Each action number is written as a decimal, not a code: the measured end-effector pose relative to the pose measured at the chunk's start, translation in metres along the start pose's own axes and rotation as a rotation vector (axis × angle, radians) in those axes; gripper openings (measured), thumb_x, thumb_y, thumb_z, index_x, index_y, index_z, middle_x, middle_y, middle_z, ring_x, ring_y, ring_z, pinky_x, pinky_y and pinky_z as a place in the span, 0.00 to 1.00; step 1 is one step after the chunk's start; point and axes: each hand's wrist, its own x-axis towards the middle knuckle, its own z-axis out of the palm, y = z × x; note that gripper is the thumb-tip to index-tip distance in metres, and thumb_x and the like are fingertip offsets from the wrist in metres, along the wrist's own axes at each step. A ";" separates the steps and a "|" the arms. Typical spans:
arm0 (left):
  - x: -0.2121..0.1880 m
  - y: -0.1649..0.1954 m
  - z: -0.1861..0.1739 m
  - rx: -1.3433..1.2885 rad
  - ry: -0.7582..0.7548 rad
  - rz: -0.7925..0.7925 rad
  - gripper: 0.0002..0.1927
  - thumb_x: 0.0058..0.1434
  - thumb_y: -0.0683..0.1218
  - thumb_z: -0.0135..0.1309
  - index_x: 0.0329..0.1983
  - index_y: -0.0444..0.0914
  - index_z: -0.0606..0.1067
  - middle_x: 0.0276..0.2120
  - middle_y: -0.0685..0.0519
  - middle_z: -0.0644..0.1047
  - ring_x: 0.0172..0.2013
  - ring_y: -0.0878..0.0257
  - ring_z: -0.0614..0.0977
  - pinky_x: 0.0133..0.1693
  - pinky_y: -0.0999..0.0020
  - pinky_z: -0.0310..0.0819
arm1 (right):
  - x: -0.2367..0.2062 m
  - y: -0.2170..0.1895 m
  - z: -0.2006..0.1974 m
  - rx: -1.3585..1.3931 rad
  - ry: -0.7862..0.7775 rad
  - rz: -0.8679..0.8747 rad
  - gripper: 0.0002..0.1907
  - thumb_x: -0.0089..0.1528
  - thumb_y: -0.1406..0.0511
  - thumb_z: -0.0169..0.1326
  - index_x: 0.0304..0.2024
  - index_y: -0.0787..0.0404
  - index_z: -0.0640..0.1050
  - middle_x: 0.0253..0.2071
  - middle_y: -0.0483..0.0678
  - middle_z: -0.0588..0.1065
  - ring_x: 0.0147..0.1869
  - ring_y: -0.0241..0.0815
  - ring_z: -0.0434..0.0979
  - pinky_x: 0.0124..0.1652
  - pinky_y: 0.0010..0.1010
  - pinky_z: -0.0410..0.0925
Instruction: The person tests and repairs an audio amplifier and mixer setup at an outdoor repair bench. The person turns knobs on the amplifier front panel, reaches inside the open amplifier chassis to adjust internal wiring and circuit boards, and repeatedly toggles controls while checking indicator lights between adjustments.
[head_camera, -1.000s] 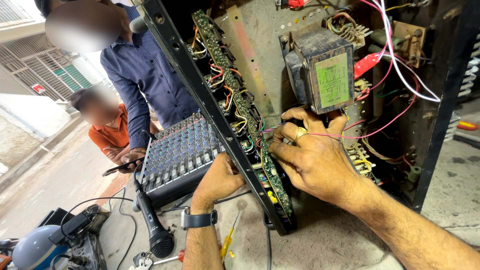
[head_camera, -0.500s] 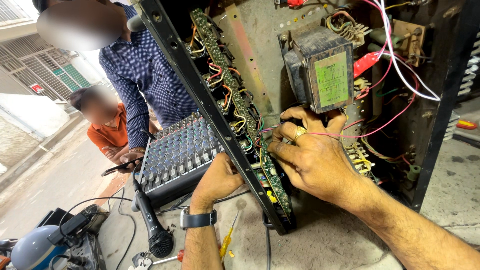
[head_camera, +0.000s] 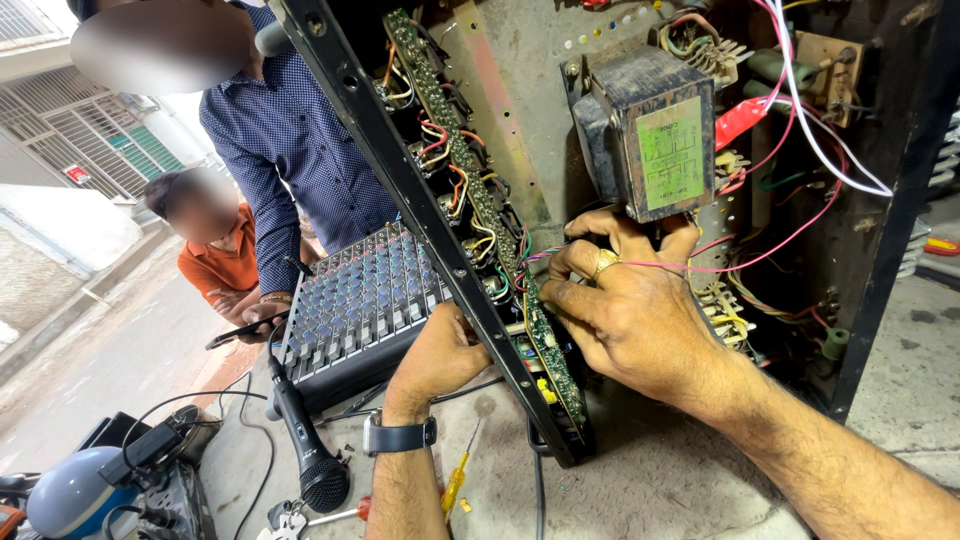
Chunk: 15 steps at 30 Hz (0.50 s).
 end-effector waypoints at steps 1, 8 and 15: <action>0.000 0.000 0.000 -0.004 -0.004 0.002 0.12 0.53 0.33 0.60 0.42 0.31 0.80 0.36 0.54 0.84 0.38 0.70 0.81 0.42 0.71 0.78 | 0.000 0.000 0.000 -0.001 0.002 -0.001 0.09 0.53 0.63 0.62 0.37 0.54 0.83 0.43 0.42 0.77 0.60 0.49 0.71 0.43 0.55 0.51; 0.000 -0.001 -0.001 -0.009 -0.006 -0.024 0.12 0.52 0.33 0.60 0.41 0.31 0.80 0.36 0.54 0.84 0.38 0.70 0.81 0.42 0.71 0.79 | 0.000 0.000 0.001 -0.009 0.005 -0.008 0.10 0.53 0.64 0.63 0.37 0.55 0.83 0.43 0.42 0.77 0.60 0.50 0.71 0.42 0.55 0.51; 0.001 -0.003 -0.002 0.001 -0.014 -0.011 0.10 0.53 0.34 0.60 0.40 0.30 0.80 0.35 0.53 0.84 0.36 0.69 0.81 0.40 0.70 0.79 | -0.002 0.001 0.004 -0.007 0.018 -0.011 0.10 0.53 0.64 0.62 0.38 0.55 0.84 0.44 0.42 0.77 0.60 0.49 0.71 0.43 0.55 0.51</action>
